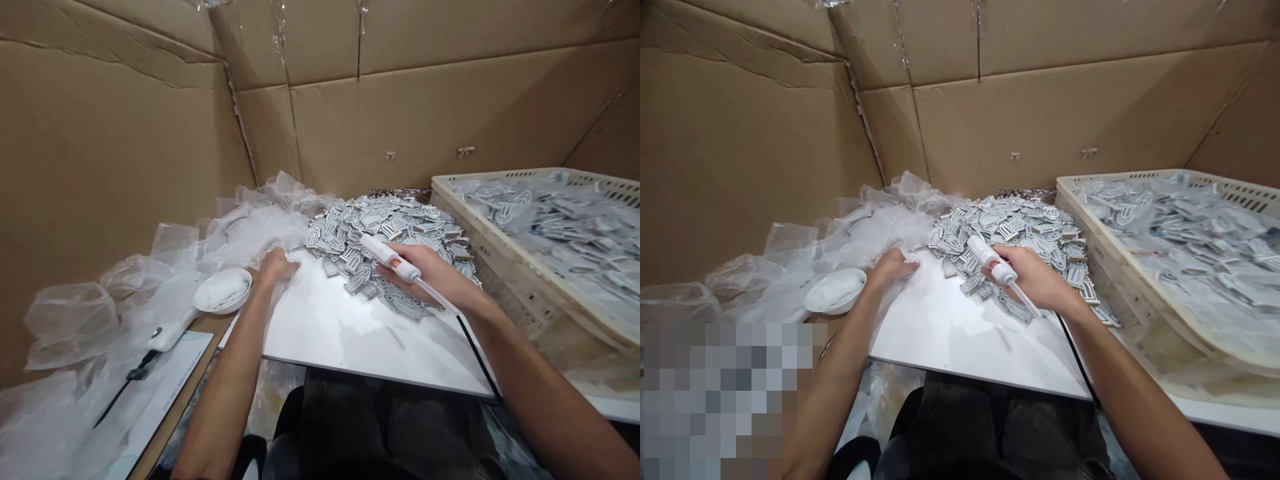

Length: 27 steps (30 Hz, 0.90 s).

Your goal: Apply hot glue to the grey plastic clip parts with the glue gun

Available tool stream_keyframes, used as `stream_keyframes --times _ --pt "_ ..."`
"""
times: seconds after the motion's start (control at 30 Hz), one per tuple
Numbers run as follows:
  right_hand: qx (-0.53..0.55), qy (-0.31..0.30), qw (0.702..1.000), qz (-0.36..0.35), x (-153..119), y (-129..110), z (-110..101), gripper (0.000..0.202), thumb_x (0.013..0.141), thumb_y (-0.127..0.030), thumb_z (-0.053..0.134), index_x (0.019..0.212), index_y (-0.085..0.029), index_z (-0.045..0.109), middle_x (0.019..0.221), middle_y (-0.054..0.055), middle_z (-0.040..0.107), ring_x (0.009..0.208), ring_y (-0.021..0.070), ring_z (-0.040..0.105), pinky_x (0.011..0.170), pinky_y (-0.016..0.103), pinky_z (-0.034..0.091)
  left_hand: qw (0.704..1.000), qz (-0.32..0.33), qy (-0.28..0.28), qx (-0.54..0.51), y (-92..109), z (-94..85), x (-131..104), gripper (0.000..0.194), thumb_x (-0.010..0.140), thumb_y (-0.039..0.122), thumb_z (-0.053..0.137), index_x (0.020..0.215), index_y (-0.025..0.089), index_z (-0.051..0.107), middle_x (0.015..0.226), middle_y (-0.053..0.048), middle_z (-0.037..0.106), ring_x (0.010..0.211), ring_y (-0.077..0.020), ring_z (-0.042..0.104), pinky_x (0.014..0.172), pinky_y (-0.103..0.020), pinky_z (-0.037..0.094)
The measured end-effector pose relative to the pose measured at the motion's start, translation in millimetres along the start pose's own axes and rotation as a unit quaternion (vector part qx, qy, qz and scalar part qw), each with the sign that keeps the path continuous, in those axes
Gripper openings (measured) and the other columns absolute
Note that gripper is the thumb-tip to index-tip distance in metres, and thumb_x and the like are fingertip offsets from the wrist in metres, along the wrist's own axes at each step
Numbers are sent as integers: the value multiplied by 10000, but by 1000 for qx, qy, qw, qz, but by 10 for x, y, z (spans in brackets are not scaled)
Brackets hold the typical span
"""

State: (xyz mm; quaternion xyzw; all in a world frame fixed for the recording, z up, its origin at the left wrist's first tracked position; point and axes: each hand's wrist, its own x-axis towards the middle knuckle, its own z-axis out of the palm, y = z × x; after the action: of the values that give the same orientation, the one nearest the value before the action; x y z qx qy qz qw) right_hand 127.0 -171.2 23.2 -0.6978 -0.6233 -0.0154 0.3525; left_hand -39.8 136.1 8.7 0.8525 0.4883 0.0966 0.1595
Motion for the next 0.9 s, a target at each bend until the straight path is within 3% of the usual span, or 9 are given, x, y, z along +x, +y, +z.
stream_keyframes --times 0.13,0.23,0.33,0.5,0.63,0.77,0.9 --pt "11 -6 1000 5 -5 -5 3 193 952 -334 640 875 -187 543 774 -19 554 684 132 457 624 253 360 998 22 18 -49 -70 16 67 266 984 388 700 1017 126 724 984 -57 741 909 -176 702 878 -352 571" --pt "32 11 999 25 -14 -28 -26 299 966 -419 657 831 -181 538 713 -17 545 618 119 460 580 252 361 996 29 49 -74 -90 38 56 204 1000 317 669 1012 125 735 995 -53 747 938 -177 701 905 -351 560" --pt "96 32 991 89 -25 -96 -96 393 960 -525 663 817 -173 562 667 5 584 514 121 503 484 251 361 995 18 63 -80 -111 56 72 198 1007 307 653 1021 126 731 1027 -70 741 973 -184 693 930 -366 549" --pt "128 100 978 130 -38 -191 -193 420 953 -555 666 830 -156 615 571 20 567 388 114 461 381 254 323 997 21 2 -78 -137 127 151 249 957 356 726 860 128 702 799 -27 683 809 -172 663 856 -350 542" --pt "132 117 976 131 -31 -165 -179 412 937 -545 681 805 -163 601 535 8 526 389 117 475 363 242 315 992 40 -19 -121 -109 178 128 198 922 268 755 817 126 667 709 15 615 680 -134 589 745 -295 514" --pt "139 109 976 126 -23 -151 -157 376 923 -501 689 777 -169 592 532 10 533 393 126 500 353 234 335 973 64 19 -219 -85 168 97 157 921 195 735 818 113 649 709 22 589 613 -94 510 620 -227 437" --pt "142 104 977 122 -24 -162 -168 351 923 -481 686 793 -162 616 532 9 534 391 130 497 361 236 363 931 73 92 -345 -126 111 169 168 924 250 723 858 114 652 728 9 593 590 -81 491 540 -197 371"
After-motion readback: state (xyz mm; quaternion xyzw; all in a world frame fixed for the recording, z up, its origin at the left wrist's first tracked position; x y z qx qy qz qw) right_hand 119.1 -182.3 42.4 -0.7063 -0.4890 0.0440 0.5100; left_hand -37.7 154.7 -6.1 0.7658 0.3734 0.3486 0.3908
